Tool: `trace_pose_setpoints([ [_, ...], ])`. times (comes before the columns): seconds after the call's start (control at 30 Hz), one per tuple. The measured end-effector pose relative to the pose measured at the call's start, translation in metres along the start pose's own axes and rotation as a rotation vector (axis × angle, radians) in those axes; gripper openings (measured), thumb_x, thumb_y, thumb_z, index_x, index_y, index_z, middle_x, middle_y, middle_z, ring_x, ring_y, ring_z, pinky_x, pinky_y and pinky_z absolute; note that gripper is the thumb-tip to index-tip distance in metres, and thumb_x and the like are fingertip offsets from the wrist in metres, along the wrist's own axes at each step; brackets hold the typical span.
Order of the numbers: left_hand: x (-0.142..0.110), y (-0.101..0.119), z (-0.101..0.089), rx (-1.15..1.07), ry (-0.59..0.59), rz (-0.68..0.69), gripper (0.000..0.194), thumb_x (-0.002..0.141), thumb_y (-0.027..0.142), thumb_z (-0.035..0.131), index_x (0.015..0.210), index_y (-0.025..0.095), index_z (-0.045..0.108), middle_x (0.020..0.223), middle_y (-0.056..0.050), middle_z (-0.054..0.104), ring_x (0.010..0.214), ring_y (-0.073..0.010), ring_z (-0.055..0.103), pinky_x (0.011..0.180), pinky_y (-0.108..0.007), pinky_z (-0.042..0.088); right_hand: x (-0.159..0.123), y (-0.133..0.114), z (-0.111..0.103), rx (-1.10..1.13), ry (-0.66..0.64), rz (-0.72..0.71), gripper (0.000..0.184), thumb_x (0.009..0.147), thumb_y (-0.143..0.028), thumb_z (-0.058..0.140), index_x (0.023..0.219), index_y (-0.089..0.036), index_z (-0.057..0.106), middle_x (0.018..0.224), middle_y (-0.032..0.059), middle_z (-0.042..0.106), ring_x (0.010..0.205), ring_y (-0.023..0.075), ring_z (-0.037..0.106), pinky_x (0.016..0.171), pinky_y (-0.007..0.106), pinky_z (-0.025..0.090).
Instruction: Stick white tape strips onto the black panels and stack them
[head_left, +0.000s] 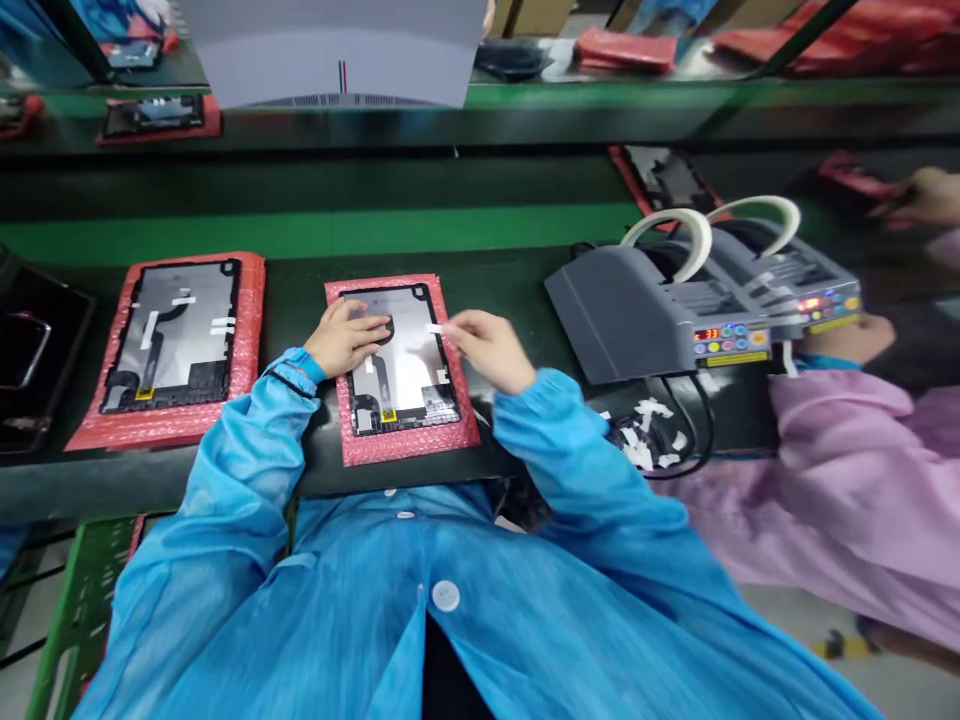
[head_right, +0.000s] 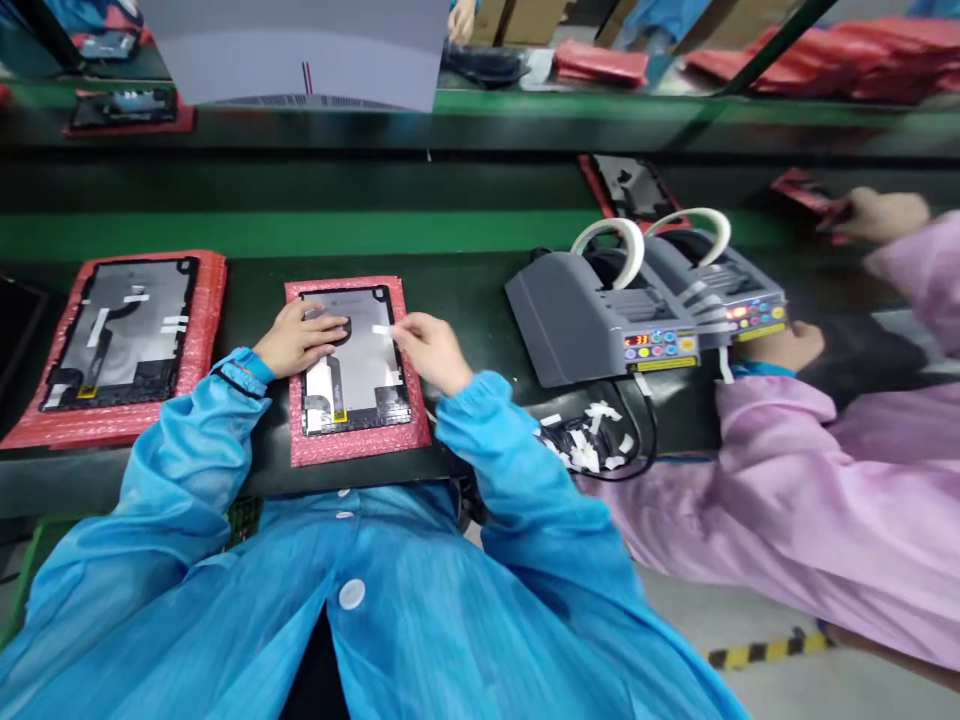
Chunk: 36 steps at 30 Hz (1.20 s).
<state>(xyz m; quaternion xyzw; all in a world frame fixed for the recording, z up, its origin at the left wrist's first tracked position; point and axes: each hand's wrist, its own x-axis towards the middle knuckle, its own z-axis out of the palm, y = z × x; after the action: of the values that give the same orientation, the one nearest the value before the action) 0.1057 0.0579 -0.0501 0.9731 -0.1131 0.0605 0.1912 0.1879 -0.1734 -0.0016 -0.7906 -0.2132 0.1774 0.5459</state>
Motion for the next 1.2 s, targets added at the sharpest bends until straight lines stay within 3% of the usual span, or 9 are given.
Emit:
trace_pose_setpoints([
  [0.1, -0.001, 0.000, 0.001, 0.004, -0.005, 0.002, 0.035, 0.088, 0.037, 0.046, 0.117, 0.028, 0.063, 0.130, -0.002, 0.057, 0.124, -0.0288, 0.035, 0.107, -0.056, 0.017, 0.042, -0.002, 0.036, -0.202, -0.194, 0.045, 0.017, 0.077, -0.022, 0.058, 0.061, -0.016, 0.058, 0.051, -0.0030, 0.051, 0.051, 0.0097, 0.046, 0.057, 0.024, 0.038],
  [0.27, -0.003, 0.000, 0.005, 0.002, 0.011, -0.004, 0.034, 0.089, 0.036, 0.045, 0.117, 0.029, 0.063, 0.130, -0.002, 0.057, 0.121, -0.0274, 0.036, 0.108, -0.056, 0.015, 0.060, -0.004, 0.057, -0.501, -0.246, 0.053, 0.017, 0.081, -0.024, 0.055, 0.077, -0.013, 0.067, 0.065, 0.0031, 0.063, 0.063, 0.0135, 0.055, 0.065, 0.025, 0.041],
  [0.43, -0.003, 0.000, 0.006, 0.002, 0.017, 0.008, 0.035, 0.089, 0.036, 0.044, 0.118, 0.027, 0.062, 0.130, -0.003, 0.057, 0.121, -0.0273, 0.037, 0.109, -0.057, 0.013, 0.056, -0.012, 0.057, -0.653, -0.235, 0.083, 0.019, 0.083, -0.025, 0.053, 0.081, -0.014, 0.069, 0.077, 0.0072, 0.068, 0.072, 0.0156, 0.061, 0.067, 0.025, 0.043],
  [0.7, -0.003, 0.003, 0.007, 0.002, 0.036, -0.006, 0.042, 0.088, 0.033, 0.044, 0.126, 0.019, 0.056, 0.130, -0.007, 0.057, 0.122, -0.0295, 0.037, 0.108, -0.056, 0.021, 0.058, -0.024, 0.058, -0.809, -0.283, 0.051, 0.020, 0.084, -0.022, 0.052, 0.087, -0.012, 0.070, 0.092, 0.0133, 0.070, 0.090, 0.0216, 0.064, 0.078, 0.027, 0.045],
  [0.8, -0.003, 0.003, 0.007, 0.016, 0.049, 0.006, 0.041, 0.088, 0.032, 0.043, 0.123, 0.017, 0.058, 0.129, -0.007, 0.057, 0.122, -0.0306, 0.036, 0.107, -0.057, 0.023, 0.045, -0.025, 0.054, -0.887, -0.184, 0.035, 0.029, 0.086, -0.024, 0.048, 0.102, -0.007, 0.066, 0.099, 0.0181, 0.067, 0.095, 0.0261, 0.062, 0.082, 0.032, 0.044],
  [0.9, -0.003, 0.004, 0.007, 0.022, 0.068, 0.010, 0.040, 0.088, 0.032, 0.043, 0.122, 0.017, 0.060, 0.128, -0.007, 0.058, 0.121, -0.0310, 0.036, 0.105, -0.058, 0.025, 0.022, -0.020, 0.054, -0.980, -0.043, -0.104, 0.042, 0.088, -0.017, 0.040, 0.126, -0.003, 0.051, 0.117, 0.0218, 0.058, 0.108, 0.0292, 0.054, 0.090, 0.037, 0.041],
  [0.97, -0.003, 0.005, 0.007, 0.030, 0.082, 0.017, 0.039, 0.087, 0.032, 0.044, 0.120, 0.018, 0.061, 0.128, -0.006, 0.058, 0.120, -0.0310, 0.036, 0.104, -0.057, 0.028, 0.007, -0.016, 0.058, -1.030, -0.102, -0.242, 0.046, 0.088, -0.015, 0.036, 0.132, -0.009, 0.047, 0.132, 0.0198, 0.048, 0.118, 0.0304, 0.044, 0.094, 0.041, 0.038],
  [1.07, -0.003, 0.004, 0.005, 0.049, 0.110, 0.032, 0.038, 0.087, 0.034, 0.046, 0.115, 0.017, 0.064, 0.130, -0.007, 0.056, 0.119, -0.0307, 0.037, 0.103, -0.055, 0.031, -0.003, -0.010, 0.058, -1.083, -0.164, -0.288, 0.044, 0.089, -0.016, 0.034, 0.129, -0.016, 0.053, 0.143, 0.0140, 0.037, 0.126, 0.0322, 0.034, 0.093, 0.045, 0.036],
  [1.2, 0.000, 0.005, -0.001, 0.086, 0.099, 0.060, 0.036, 0.087, 0.036, 0.046, 0.111, 0.017, 0.066, 0.134, -0.008, 0.051, 0.120, -0.0296, 0.038, 0.103, -0.053, 0.033, -0.013, 0.003, 0.024, -0.950, 0.046, -0.263, 0.037, 0.083, -0.013, 0.039, 0.109, -0.017, 0.066, 0.137, 0.0125, 0.045, 0.121, 0.0311, 0.038, 0.092, 0.046, 0.037],
])
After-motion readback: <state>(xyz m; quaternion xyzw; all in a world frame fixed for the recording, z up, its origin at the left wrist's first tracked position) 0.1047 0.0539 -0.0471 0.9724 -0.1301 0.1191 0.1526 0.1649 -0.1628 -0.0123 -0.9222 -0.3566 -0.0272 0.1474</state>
